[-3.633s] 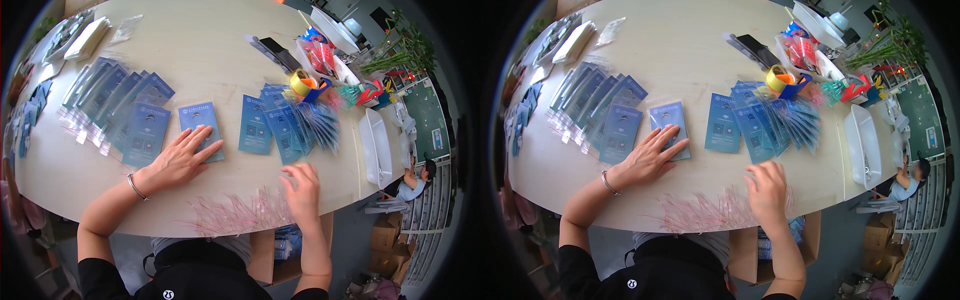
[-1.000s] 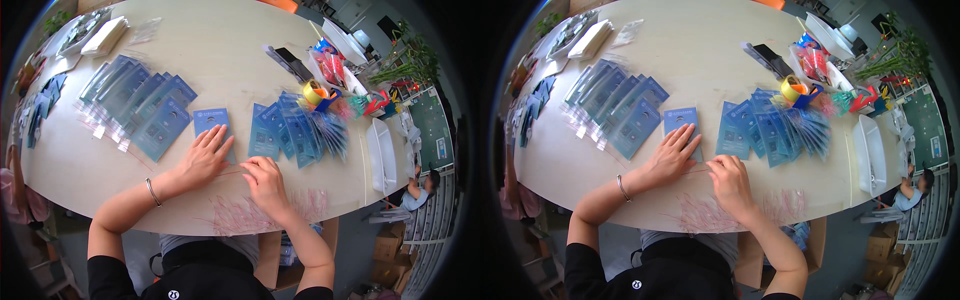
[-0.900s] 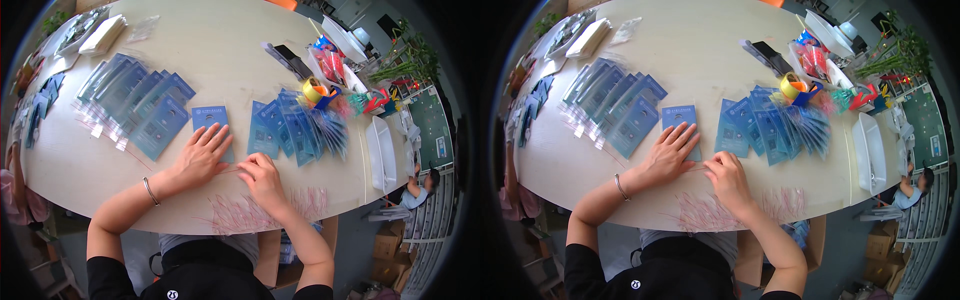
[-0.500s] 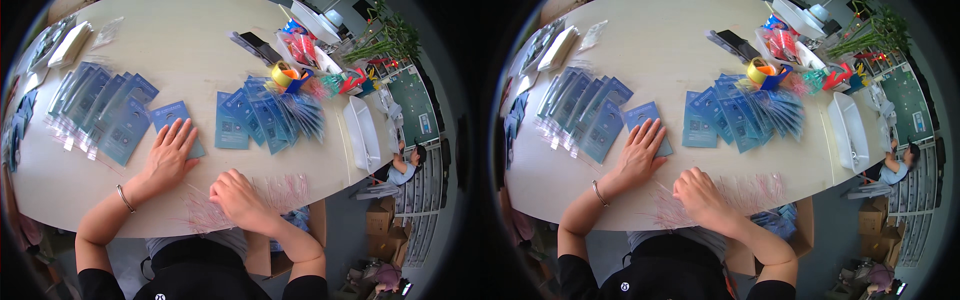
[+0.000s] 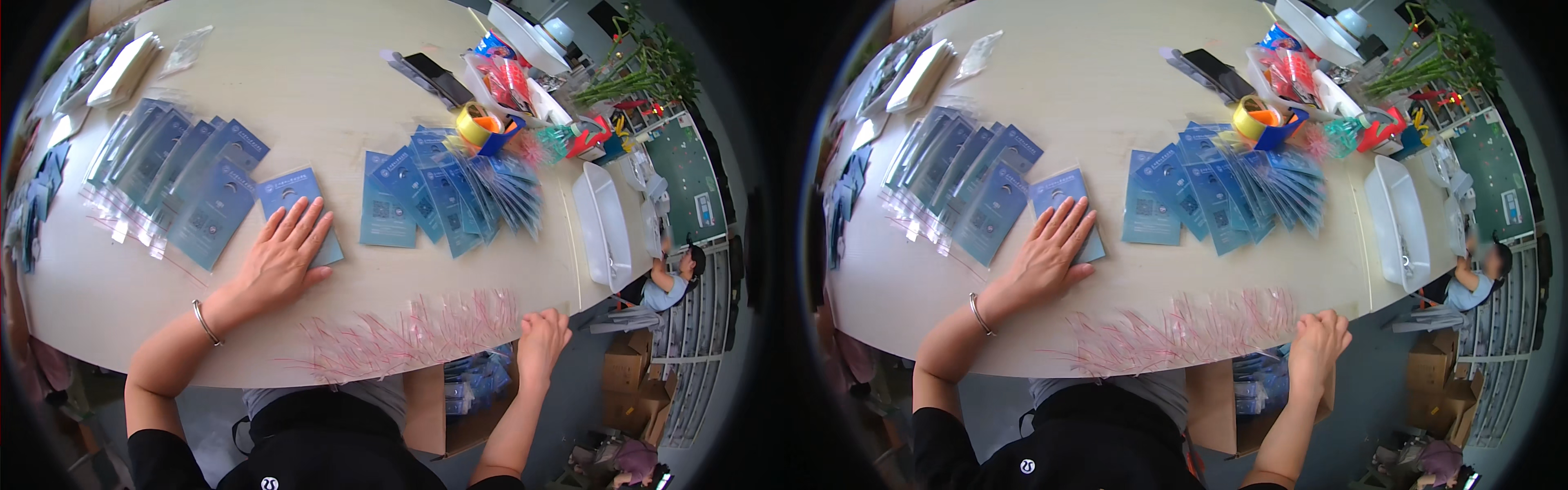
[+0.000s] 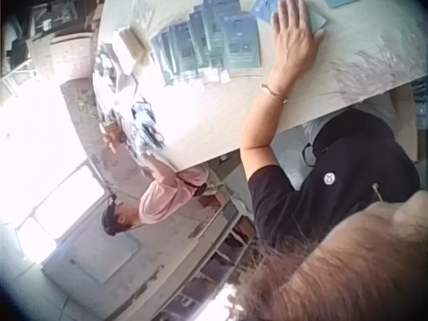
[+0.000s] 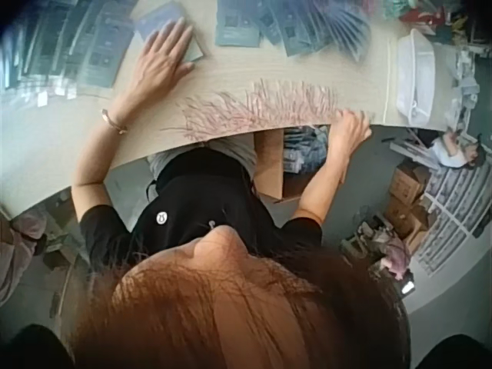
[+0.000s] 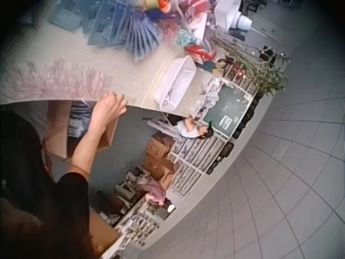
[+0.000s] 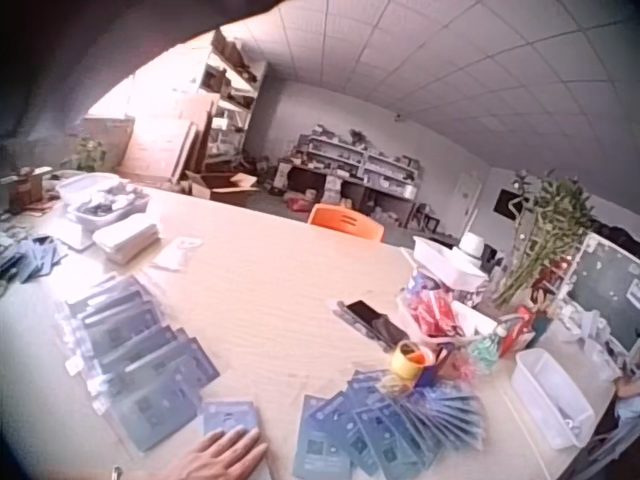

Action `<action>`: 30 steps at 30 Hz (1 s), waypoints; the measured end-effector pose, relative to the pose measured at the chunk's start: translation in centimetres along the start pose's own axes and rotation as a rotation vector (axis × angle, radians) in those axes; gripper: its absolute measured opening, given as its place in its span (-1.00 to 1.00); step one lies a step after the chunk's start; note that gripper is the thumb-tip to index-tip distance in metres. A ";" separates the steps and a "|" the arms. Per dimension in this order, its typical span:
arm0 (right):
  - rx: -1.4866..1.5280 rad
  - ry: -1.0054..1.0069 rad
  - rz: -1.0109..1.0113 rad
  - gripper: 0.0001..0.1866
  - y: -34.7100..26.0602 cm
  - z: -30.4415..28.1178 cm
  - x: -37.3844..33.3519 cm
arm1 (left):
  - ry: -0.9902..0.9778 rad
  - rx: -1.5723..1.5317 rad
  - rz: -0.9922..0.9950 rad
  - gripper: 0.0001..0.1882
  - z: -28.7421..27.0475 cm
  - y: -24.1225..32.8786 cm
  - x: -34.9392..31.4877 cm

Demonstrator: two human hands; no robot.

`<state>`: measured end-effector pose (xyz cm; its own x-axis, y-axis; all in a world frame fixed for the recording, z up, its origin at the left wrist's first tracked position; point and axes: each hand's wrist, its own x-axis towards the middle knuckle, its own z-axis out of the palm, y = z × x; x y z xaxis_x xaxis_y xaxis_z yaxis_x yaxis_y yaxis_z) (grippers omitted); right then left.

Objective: The person inserts blue cards into clear plastic sleeves one by one. They pick up a card, slide it into a sleeve, and place the finished unit on a growing stack on the table. The process is repeated continuously throughout the clip.

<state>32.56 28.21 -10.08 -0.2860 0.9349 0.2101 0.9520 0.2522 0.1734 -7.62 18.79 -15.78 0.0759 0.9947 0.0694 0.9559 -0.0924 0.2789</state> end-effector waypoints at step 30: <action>1.087 -0.164 -0.551 -0.94 -20.1 4.1 5.8 | 0.127 -0.294 0.128 -0.77 -1.6 -2.1 -4.0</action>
<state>12.17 29.61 -16.28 -0.7363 0.6379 0.2257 0.3262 0.6269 -0.7075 -10.38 14.90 -15.13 0.1366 0.9623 0.2353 0.8167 -0.2438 0.5230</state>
